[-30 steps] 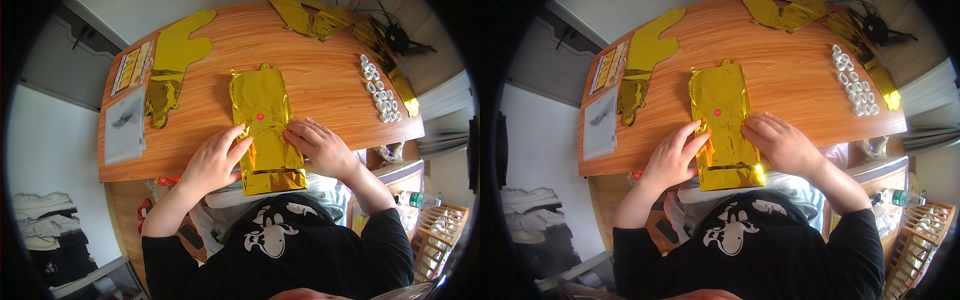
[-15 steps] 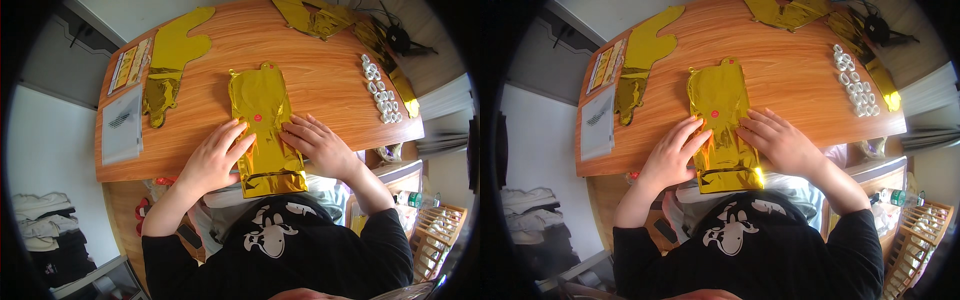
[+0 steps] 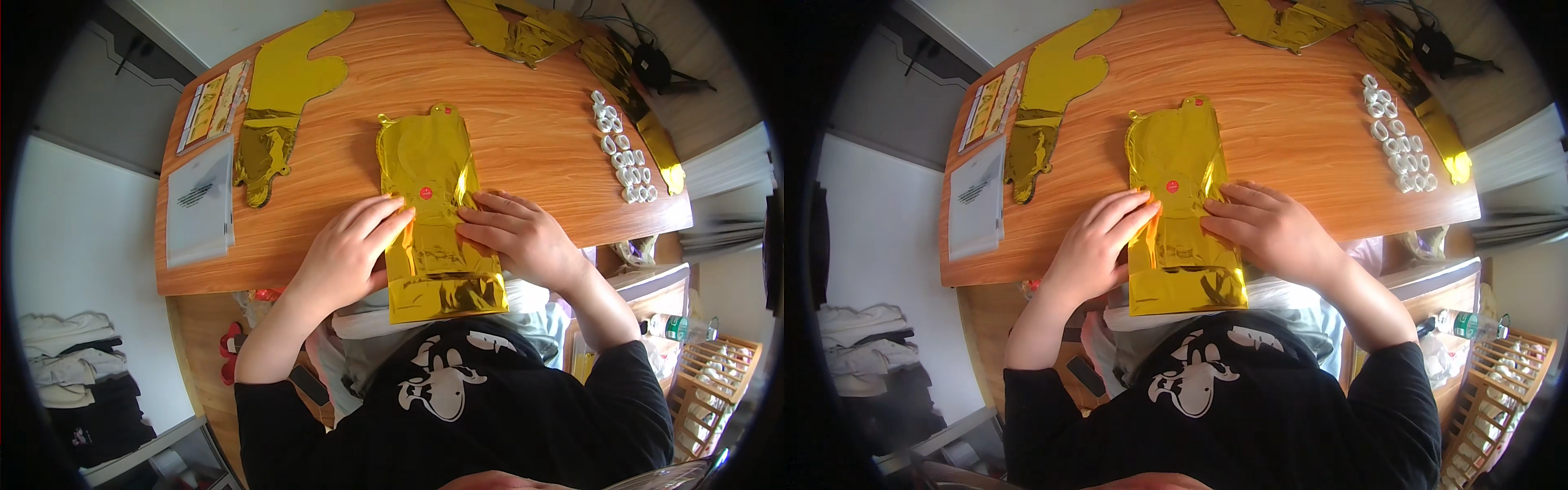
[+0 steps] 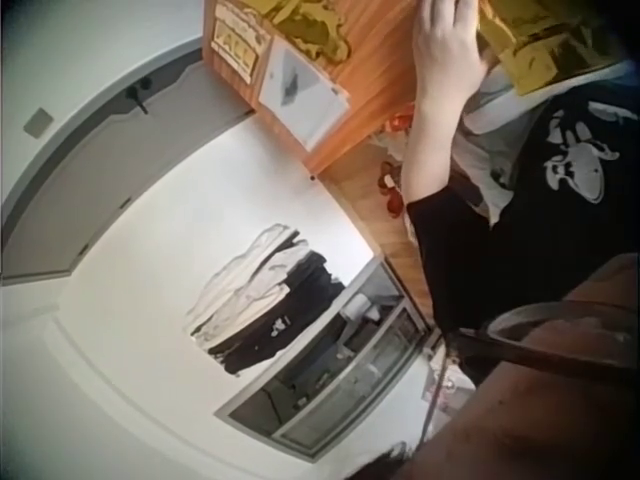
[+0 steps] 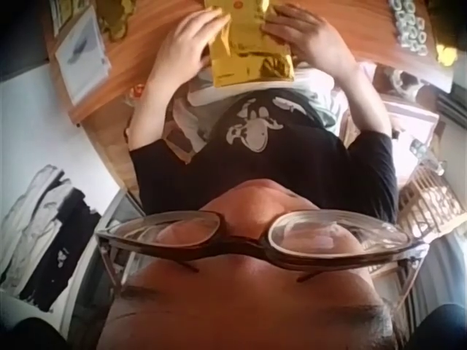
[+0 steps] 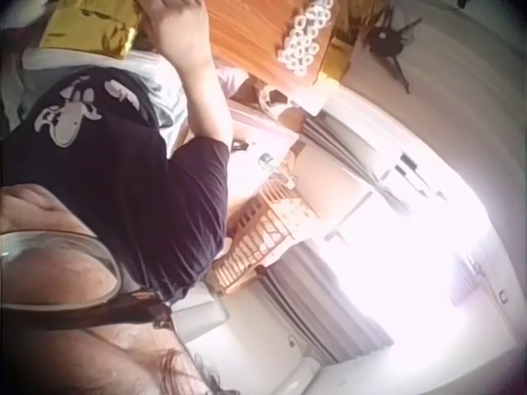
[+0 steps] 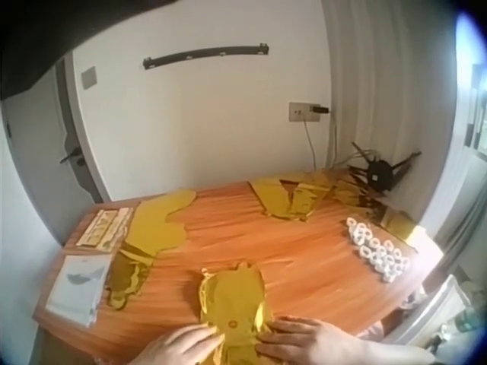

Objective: Folding a large gold foil balloon into a small, flat square shape.

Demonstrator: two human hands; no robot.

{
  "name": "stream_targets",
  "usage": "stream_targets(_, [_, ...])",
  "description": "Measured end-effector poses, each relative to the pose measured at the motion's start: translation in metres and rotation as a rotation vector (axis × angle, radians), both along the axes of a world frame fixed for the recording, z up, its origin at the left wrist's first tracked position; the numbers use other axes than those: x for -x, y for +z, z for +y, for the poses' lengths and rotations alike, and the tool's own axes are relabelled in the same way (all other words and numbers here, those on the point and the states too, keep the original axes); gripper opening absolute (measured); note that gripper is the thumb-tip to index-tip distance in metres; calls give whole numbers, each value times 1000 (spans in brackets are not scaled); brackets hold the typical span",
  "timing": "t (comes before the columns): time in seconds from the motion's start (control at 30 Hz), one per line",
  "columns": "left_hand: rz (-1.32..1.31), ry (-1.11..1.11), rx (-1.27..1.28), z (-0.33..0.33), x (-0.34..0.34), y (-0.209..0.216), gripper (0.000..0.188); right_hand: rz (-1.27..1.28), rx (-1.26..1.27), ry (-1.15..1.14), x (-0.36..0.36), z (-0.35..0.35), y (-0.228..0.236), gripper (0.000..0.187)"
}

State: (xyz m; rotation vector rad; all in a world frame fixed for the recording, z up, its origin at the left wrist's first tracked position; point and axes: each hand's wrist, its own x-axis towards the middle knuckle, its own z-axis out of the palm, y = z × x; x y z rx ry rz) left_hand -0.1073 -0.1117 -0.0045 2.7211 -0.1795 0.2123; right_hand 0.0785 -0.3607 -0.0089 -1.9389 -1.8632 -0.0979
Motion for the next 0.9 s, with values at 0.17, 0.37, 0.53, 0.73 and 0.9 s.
stream_targets(0.17, [5,-25,-72,10,-6,3,72,-16,30,-2,3,0,4,40])
stream_targets(0.37, [21,-86,-178,16,-11,8,74,-16,19,-2,2,1,3,39])
stream_targets(0.53, [66,-101,-97,22,-14,18,77,-21,18,-14,2,0,2,38])
stream_targets(0.73, [43,-14,143,65,-33,23,59,-30,13,-13,4,1,3,39])
stream_targets(0.9, [47,264,304,52,-60,16,45,-46,44,-14,4,0,4,38])
